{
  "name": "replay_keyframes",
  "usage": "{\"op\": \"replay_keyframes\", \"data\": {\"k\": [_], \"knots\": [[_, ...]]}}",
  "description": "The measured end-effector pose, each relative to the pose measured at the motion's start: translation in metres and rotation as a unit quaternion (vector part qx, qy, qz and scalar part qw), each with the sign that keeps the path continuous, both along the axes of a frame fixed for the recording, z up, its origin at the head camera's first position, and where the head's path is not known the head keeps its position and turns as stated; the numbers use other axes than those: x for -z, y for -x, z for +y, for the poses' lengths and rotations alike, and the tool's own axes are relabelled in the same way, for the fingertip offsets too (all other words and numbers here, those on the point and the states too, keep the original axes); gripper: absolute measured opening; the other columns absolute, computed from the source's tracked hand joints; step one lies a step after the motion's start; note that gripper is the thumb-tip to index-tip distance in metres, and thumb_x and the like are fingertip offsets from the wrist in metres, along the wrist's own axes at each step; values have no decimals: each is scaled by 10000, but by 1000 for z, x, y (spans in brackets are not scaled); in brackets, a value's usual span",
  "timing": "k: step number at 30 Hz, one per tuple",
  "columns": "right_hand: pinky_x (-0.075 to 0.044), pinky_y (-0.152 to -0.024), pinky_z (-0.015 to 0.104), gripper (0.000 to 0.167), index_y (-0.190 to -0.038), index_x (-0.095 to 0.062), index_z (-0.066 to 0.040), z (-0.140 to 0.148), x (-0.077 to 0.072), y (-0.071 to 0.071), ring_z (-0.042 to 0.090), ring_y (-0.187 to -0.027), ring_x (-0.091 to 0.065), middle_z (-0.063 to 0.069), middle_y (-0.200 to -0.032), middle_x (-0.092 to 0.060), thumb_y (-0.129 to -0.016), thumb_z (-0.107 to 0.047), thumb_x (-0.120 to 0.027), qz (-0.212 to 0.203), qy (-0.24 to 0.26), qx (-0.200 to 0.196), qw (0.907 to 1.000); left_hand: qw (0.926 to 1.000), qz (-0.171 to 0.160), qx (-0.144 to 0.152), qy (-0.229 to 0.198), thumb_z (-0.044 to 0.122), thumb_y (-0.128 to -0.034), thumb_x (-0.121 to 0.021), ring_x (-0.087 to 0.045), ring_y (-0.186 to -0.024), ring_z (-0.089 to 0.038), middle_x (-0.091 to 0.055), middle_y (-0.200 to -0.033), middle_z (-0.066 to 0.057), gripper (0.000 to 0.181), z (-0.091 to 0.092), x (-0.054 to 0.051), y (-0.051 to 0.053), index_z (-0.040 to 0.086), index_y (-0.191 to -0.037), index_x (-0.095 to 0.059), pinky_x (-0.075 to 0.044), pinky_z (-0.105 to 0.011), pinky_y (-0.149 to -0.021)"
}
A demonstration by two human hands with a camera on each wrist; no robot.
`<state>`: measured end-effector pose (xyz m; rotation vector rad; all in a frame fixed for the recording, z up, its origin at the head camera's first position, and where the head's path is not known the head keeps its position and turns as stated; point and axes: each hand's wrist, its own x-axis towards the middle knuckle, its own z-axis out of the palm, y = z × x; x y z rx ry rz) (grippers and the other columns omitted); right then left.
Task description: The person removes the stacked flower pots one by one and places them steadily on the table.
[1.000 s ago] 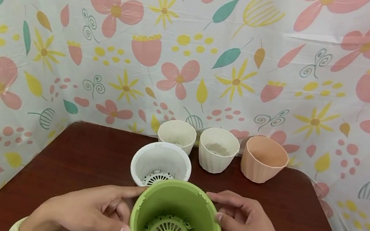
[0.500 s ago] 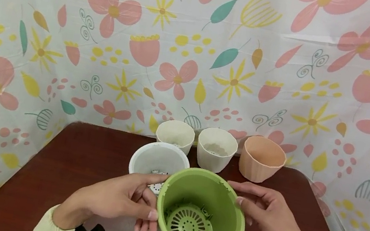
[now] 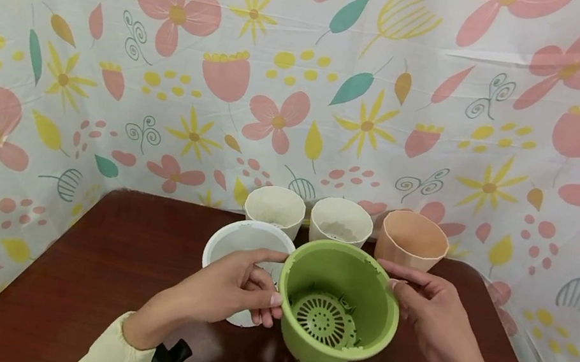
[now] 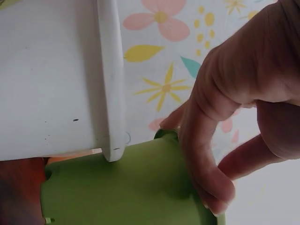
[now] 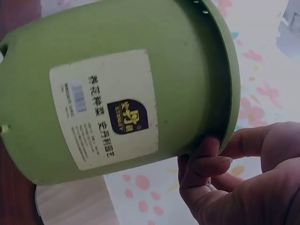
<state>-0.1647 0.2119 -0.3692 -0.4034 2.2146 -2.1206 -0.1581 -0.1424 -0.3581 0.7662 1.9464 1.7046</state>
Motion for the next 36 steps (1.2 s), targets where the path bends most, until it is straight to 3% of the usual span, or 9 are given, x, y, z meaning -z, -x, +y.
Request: {"op": "replay_keyframes", "data": {"k": [4,14,19,21,25,31,36], "knots": [[-637,-709,314,319,-1374,-685,27,4,4,8,142,-912,-756,59,-1185,-781,-1075,-36,-591,73,278,-61,9996,9984,231,-336,382,52,-1033,-690,-757,-798,-368,-777,-941,-140,670,10,1,6,37,-1610,-349,-641,-364,-727],[-504,-556,244,327,-1380,-687,9,10,13,23,99,-706,-606,-17,-1175,-776,-1077,-99,-628,87,81,287,9995,9869,986,-639,1103,113,-1056,-673,-740,-768,-234,-769,-944,-54,644,24,0,19,17,-1609,-357,-610,-345,-713],[-512,-553,255,338,-1388,-678,18,12,20,29,104,-728,-626,-28,-1161,-779,-1078,-106,-629,39,45,380,9993,9678,1562,-731,1832,224,-1031,-721,-722,-781,-101,-754,-907,74,706,33,1,25,3,-1605,-375,-564,-265,-763],[-500,-547,254,338,-1386,-682,11,13,22,30,104,-713,-607,-41,-1149,-779,-1075,-111,-636,23,5,450,9990,9585,1794,-770,2076,277,-981,-785,-701,-792,-53,-737,-886,101,764,38,1,27,15,-1590,-406,-557,-251,-785],[-489,-554,254,345,-1392,-677,11,15,26,34,107,-716,-586,-53,-1143,-773,-1074,-119,-639,-27,-39,516,9987,9466,2050,-856,2337,315,-860,-908,-662,-777,-19,-714,-858,89,838,46,2,29,45,-1527,-479,-557,-242,-754],[-494,-564,262,354,-1407,-675,-17,18,32,40,103,-725,-585,-61,-1137,-766,-1080,-148,-638,-178,-2,563,9983,9321,2386,-970,2546,291,-816,-942,-610,-686,-23,-679,-789,97,632,53,5,29,114,-1305,-580,-510,-221,-641],[-522,-576,253,344,-1405,-684,-38,17,39,45,82,-720,-614,-64,-1106,-774,-1085,-151,-631,-428,162,484,9978,9256,2502,-1037,2643,271,-802,-958,-601,-712,-28,-682,-822,55,532,57,6,31,153,-1192,-615,-512,-226,-665]]}}
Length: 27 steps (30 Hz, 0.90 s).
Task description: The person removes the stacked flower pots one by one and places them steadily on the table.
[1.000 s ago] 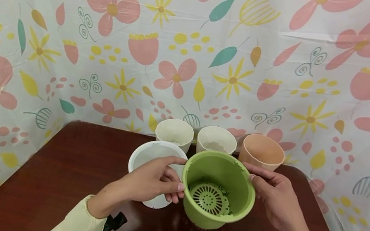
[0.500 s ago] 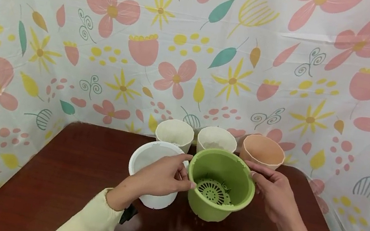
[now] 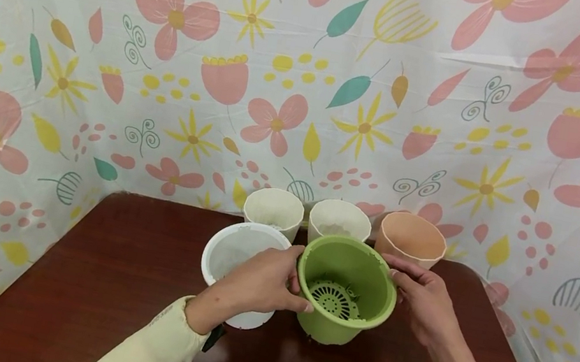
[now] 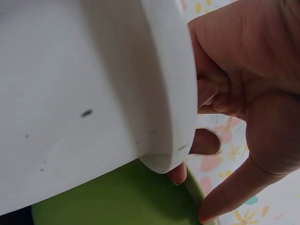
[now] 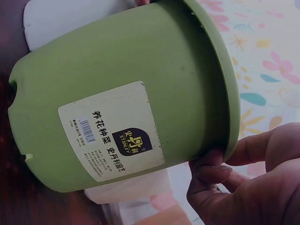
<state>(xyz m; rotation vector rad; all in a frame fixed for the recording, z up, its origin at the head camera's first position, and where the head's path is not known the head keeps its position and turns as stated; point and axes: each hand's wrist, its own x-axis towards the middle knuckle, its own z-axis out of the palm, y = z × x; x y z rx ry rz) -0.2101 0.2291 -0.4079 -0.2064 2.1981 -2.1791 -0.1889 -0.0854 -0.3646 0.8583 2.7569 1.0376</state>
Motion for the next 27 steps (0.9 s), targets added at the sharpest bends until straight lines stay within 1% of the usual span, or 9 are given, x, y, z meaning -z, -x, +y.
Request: {"op": "replay_keyframes", "data": {"k": [3,5,8,11,13,17,21,24,27], "knots": [[-529,-581,252,358,-1416,-667,-13,0,3,3,75,-731,-630,-64,-1111,-780,-1090,-153,-621,-3,-15,-6,10000,9999,128,-30,67,255,-794,-967,-604,-727,-28,-680,-828,48,507,3,-1,-1,175,-1156,-623,-521,-228,-681],[-523,-585,252,355,-1413,-667,-10,0,6,5,75,-730,-621,-64,-1109,-779,-1092,-153,-614,-12,-50,7,10000,9995,227,-81,209,257,-795,-966,-601,-722,-25,-664,-810,67,488,5,-1,-2,178,-1132,-623,-518,-224,-670],[-505,-583,259,352,-1412,-665,-9,0,9,7,81,-697,-588,-60,-1072,-772,-1095,-152,-605,-112,-152,14,9998,9967,430,-230,656,297,-800,-960,-588,-693,-28,-636,-754,113,441,10,-2,-6,158,-1059,-631,-500,-223,-636],[-487,-584,262,353,-1411,-661,-6,0,12,8,84,-676,-555,-56,-1034,-762,-1092,-145,-606,-193,-273,52,9994,9903,691,-374,1147,345,-801,-956,-583,-663,-50,-611,-726,119,461,15,-3,-10,120,-1023,-621,-484,-239,-592],[-485,-588,259,346,-1407,-666,-14,-1,13,9,85,-680,-551,-53,-1033,-759,-1092,-144,-603,-194,-307,99,9993,9867,790,-464,1341,368,-801,-957,-579,-651,-54,-602,-723,115,477,17,-3,-12,113,-1014,-614,-475,-247,-569],[-494,-594,242,336,-1399,-676,-26,-2,14,9,80,-708,-571,-49,-1060,-766,-1094,-147,-601,-169,-269,129,9994,9847,817,-555,1437,370,-795,-962,-554,-627,-40,-573,-674,118,416,20,-3,-13,149,-924,-634,-456,-244,-530],[-561,-660,238,386,-1439,-621,33,-2,14,9,73,-825,-673,-46,-1099,-776,-1098,-144,-593,-168,-238,89,9995,9836,857,-568,1479,371,-790,-965,-532,-608,-40,-538,-631,120,393,21,-3,-13,183,-829,-621,-444,-245,-510],[-600,-742,253,412,-1461,-594,47,-2,14,8,75,-946,-716,-54,-1140,-772,-1102,-155,-588,-156,-314,82,9994,9831,890,-572,1493,374,-790,-964,-526,-606,-43,-528,-634,116,403,21,-2,-14,185,-818,-610,-442,-248,-507],[-604,-797,256,429,-1476,-581,46,0,14,8,58,-1008,-710,-82,-1170,-756,-1107,-173,-582,-70,-564,137,9983,9836,943,-573,1429,367,-789,-964,-530,-618,-47,-527,-636,113,391,21,-2,-14,184,-845,-624,-445,-251,-516]]}}
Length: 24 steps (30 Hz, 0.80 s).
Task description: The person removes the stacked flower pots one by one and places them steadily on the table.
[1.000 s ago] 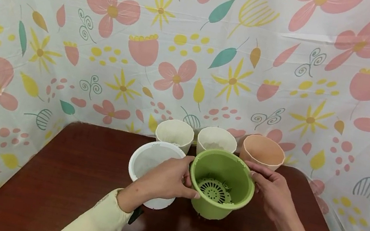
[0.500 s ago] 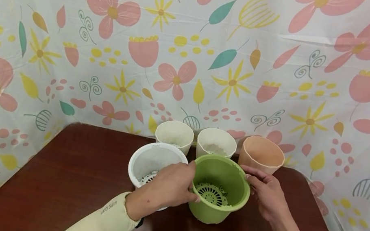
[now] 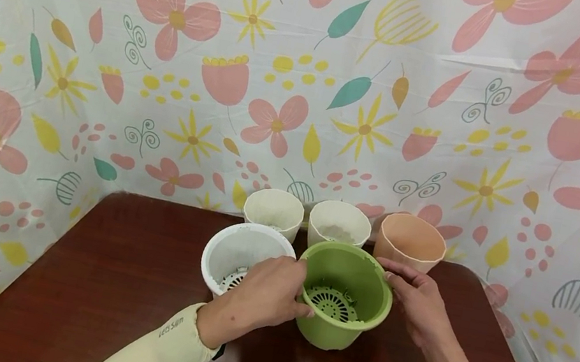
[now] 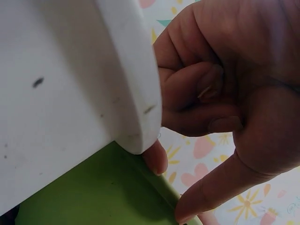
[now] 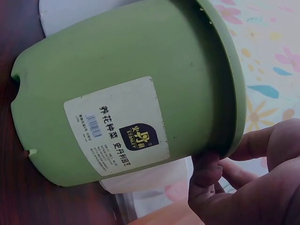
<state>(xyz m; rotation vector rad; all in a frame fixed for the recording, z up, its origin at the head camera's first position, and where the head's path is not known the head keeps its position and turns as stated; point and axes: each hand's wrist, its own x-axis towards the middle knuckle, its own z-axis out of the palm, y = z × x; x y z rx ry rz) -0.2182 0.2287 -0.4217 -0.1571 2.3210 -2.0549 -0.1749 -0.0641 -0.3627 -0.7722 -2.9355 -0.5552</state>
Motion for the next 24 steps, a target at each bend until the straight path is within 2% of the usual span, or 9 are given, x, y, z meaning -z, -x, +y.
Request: {"op": "replay_keyframes", "data": {"k": [7,11,14,17,19,24], "knots": [[-594,-852,246,458,-1500,-560,36,4,1,1,35,-1065,-692,-93,-1211,-739,-1118,-217,-568,104,-386,78,9992,9993,335,61,-152,330,-795,-952,-543,-650,-47,-519,-640,130,345,-1,3,-2,207,-907,-650,-440,-248,-514],[-588,-855,251,460,-1504,-561,24,5,1,0,28,-1053,-669,-97,-1214,-726,-1119,-229,-567,123,-535,104,9984,9988,319,29,-363,307,-835,-921,-537,-644,-23,-560,-686,136,273,-4,3,-6,210,-922,-681,-429,-228,-513],[-590,-852,255,458,-1499,-565,22,7,-1,-2,37,-1041,-664,-99,-1215,-716,-1119,-233,-566,120,-559,101,9983,9981,190,-120,-579,314,-884,-874,-553,-647,-19,-611,-730,130,281,-9,2,-9,172,-1068,-716,-447,-233,-539],[-586,-846,254,455,-1491,-569,29,9,-3,-6,50,-1034,-666,-93,-1216,-717,-1121,-235,-564,191,-620,48,9979,9965,84,-294,-781,324,-925,-826,-599,-669,-43,-648,-744,130,396,-16,0,-12,110,-1236,-704,-487,-258,-593],[-594,-831,269,448,-1485,-576,25,12,-3,-9,78,-1020,-684,-74,-1224,-724,-1124,-241,-558,256,-692,-23,9973,9953,93,-355,-892,323,-945,-803,-638,-713,-62,-662,-729,147,422,-23,-1,-14,94,-1283,-697,-511,-276,-640],[-619,-813,312,446,-1466,-568,68,19,-4,-13,158,-978,-730,-13,-1215,-742,-1127,-221,-555,403,-533,-235,9975,9924,394,-442,-1083,298,-964,-772,-633,-713,-66,-644,-705,178,271,-40,-4,-15,127,-1172,-739,-519,-298,-680]]}}
